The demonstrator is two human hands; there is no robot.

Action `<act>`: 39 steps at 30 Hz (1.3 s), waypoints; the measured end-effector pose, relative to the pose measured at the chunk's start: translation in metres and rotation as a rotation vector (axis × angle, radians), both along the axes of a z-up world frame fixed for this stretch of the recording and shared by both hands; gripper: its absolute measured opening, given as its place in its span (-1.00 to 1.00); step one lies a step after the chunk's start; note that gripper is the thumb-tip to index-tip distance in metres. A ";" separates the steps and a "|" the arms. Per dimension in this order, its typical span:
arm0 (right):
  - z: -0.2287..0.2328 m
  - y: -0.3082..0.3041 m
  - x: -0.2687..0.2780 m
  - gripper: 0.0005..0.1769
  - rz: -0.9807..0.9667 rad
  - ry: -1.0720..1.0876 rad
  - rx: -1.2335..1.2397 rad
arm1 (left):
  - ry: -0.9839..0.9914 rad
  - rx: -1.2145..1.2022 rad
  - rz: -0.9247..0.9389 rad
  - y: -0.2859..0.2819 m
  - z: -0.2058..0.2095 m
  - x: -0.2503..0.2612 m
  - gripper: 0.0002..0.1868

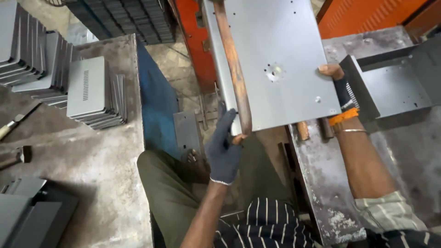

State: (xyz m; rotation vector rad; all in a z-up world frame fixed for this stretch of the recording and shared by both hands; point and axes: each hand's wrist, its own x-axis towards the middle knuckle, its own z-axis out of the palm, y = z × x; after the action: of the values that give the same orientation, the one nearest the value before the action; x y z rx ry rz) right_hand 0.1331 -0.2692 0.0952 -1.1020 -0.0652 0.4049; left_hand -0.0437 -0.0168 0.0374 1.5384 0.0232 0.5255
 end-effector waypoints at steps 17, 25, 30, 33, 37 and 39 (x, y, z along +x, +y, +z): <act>-0.076 -0.006 -0.008 -0.47 0.000 0.006 0.140 | 0.024 -0.386 -0.088 0.036 -0.053 0.005 -0.25; -0.103 0.010 -0.013 -0.63 -0.092 0.018 0.229 | 0.019 -0.232 -0.008 0.069 -0.081 0.001 -0.40; -0.105 0.032 -0.003 -0.59 -0.065 0.013 0.112 | -0.084 -0.213 0.043 0.087 -0.062 0.006 -0.37; -0.200 0.012 0.032 -0.60 -0.146 -0.053 0.099 | -0.047 -0.174 0.033 0.100 -0.069 0.001 -0.40; -0.142 0.036 0.017 -0.56 -0.030 -0.058 0.123 | -0.032 -0.158 0.047 0.110 -0.074 0.004 -0.42; -0.108 0.051 0.011 -0.49 0.132 -0.063 0.147 | -0.043 -0.184 0.125 0.120 -0.081 0.015 -0.50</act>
State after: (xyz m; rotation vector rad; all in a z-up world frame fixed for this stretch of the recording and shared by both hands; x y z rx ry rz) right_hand 0.1437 -0.2184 -0.0129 -0.9681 -0.2209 0.4760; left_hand -0.0285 0.1028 -0.0439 1.3517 0.1318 0.6375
